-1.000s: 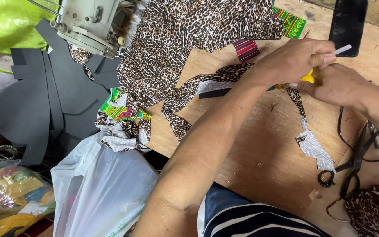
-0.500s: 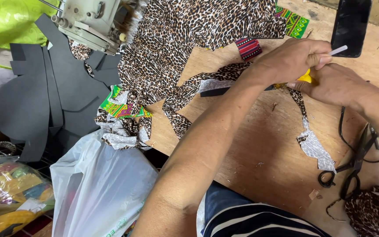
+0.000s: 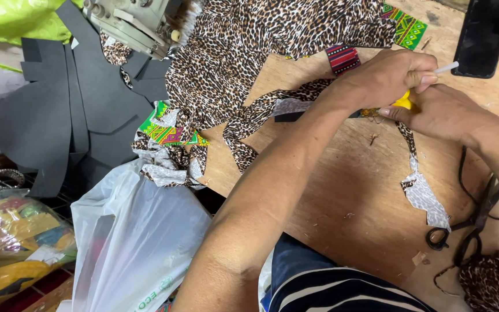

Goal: The person cuts a rectangular piece of dark grey material using scissors, then folds a leopard-print fabric strip and applies hot glue to attach the grey piece to the fabric. The person presses the glued sections together on the worktable.

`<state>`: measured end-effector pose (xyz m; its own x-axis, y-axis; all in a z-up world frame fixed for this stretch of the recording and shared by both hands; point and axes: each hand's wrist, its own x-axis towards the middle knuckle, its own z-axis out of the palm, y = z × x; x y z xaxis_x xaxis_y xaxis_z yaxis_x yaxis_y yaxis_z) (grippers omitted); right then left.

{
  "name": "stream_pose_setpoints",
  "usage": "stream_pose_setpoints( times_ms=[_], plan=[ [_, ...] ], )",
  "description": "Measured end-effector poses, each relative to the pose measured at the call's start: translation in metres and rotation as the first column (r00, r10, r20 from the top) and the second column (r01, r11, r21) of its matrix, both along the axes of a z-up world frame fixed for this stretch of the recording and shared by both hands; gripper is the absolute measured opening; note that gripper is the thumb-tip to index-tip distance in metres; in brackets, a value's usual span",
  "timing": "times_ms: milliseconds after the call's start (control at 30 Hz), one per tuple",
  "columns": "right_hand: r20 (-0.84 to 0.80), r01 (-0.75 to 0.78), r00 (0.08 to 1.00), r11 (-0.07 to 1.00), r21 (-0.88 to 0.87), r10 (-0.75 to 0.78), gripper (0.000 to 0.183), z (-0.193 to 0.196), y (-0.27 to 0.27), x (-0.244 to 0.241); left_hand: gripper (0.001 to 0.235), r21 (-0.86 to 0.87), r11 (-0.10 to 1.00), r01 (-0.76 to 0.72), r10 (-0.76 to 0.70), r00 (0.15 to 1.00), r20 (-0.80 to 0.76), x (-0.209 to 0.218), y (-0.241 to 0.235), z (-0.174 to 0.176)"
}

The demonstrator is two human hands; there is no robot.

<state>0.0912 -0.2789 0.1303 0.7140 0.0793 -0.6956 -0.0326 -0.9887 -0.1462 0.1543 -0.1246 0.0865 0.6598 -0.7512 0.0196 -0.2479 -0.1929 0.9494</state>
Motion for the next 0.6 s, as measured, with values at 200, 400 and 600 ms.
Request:
stream_pose_setpoints(
  times_ms=[200,400,600],
  plan=[
    [-0.031,0.041,0.999,0.999,0.001,-0.041,0.066,0.005,0.014,0.0,0.045,0.002,1.0,-0.026,0.026,0.999,-0.03,0.0,0.009,-0.004],
    [-0.038,0.039,0.999,0.998,0.039,-0.038,0.066,0.01,0.029,0.0,0.042,0.008,1.0,-0.021,0.02,0.998,0.06,-0.001,0.023,-0.005],
    [-0.019,0.028,0.999,0.997,0.069,-0.027,0.063,0.002,0.036,0.001,0.043,0.014,0.998,-0.057,0.056,0.997,0.054,-0.001,0.032,-0.016]
  ],
)
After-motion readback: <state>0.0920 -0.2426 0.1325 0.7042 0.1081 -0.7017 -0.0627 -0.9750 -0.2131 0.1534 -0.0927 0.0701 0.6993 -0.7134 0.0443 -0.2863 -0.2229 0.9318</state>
